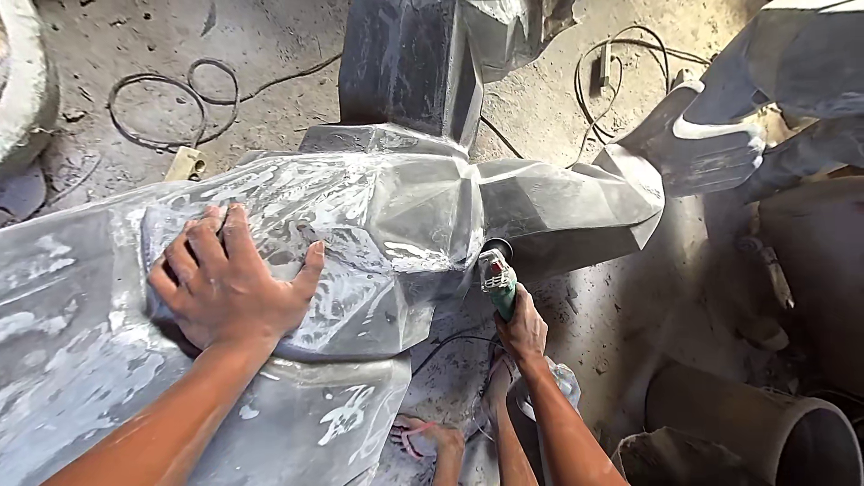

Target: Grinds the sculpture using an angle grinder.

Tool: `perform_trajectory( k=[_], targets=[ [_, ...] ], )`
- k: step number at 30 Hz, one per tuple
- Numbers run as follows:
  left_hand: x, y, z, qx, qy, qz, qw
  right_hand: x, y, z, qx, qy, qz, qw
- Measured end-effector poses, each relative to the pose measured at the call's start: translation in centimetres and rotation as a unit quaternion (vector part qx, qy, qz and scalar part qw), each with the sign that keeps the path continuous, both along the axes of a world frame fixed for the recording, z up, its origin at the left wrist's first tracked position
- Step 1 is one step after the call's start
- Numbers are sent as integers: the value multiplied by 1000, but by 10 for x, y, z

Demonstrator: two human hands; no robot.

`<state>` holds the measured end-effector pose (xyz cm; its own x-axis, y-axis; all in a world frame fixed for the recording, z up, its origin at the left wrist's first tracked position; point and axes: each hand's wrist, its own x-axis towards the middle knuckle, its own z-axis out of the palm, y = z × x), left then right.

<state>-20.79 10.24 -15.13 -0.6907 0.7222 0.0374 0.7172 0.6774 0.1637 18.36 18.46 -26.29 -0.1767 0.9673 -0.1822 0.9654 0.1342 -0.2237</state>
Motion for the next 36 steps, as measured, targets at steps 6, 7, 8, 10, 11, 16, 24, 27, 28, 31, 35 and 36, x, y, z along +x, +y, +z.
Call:
perform_trajectory(
  k=[6, 7, 8, 10, 11, 16, 24, 27, 28, 31, 35, 36],
  targets=[
    [-1, -1, -1, 0, 2, 1, 1000, 16, 13, 19, 28, 17, -35, 999],
    [-1, -1, 0, -2, -1, 0, 1000, 18, 17, 26, 40, 28, -59, 997],
    [0, -1, 1, -3, -4, 0, 1000, 20, 21, 32, 52, 37, -84, 994],
    [0, 0, 1, -3, -4, 2, 1000, 23, 28, 38, 67, 53, -126, 988],
    [-1, -1, 1, -3, -4, 3, 1000, 25, 29, 39, 71, 55, -133, 987],
    [-2, -2, -3, 6, -2, 1, 1000, 29, 26, 27, 37, 30, -56, 997],
    [-3, -2, -3, 2, -2, 4, 1000, 12, 27, 26, 33, 44, -60, 997],
    [-3, -2, -3, 1, -4, 6, 1000, 16, 32, 35, 60, 54, -119, 990],
    [-3, -2, -3, 1, -6, 6, 1000, 20, 32, 35, 63, 52, -124, 989],
    [-3, -1, -2, 5, -1, 5, 1000, 27, 28, 27, 45, 41, -83, 995],
    [-3, -1, -1, -1, 5, 4, 1000, 25, 23, 11, -11, 14, 21, 1000],
    [-3, -1, 0, -2, 5, 3, 1000, 23, 22, 8, -12, 11, 26, 1000]
  ],
)
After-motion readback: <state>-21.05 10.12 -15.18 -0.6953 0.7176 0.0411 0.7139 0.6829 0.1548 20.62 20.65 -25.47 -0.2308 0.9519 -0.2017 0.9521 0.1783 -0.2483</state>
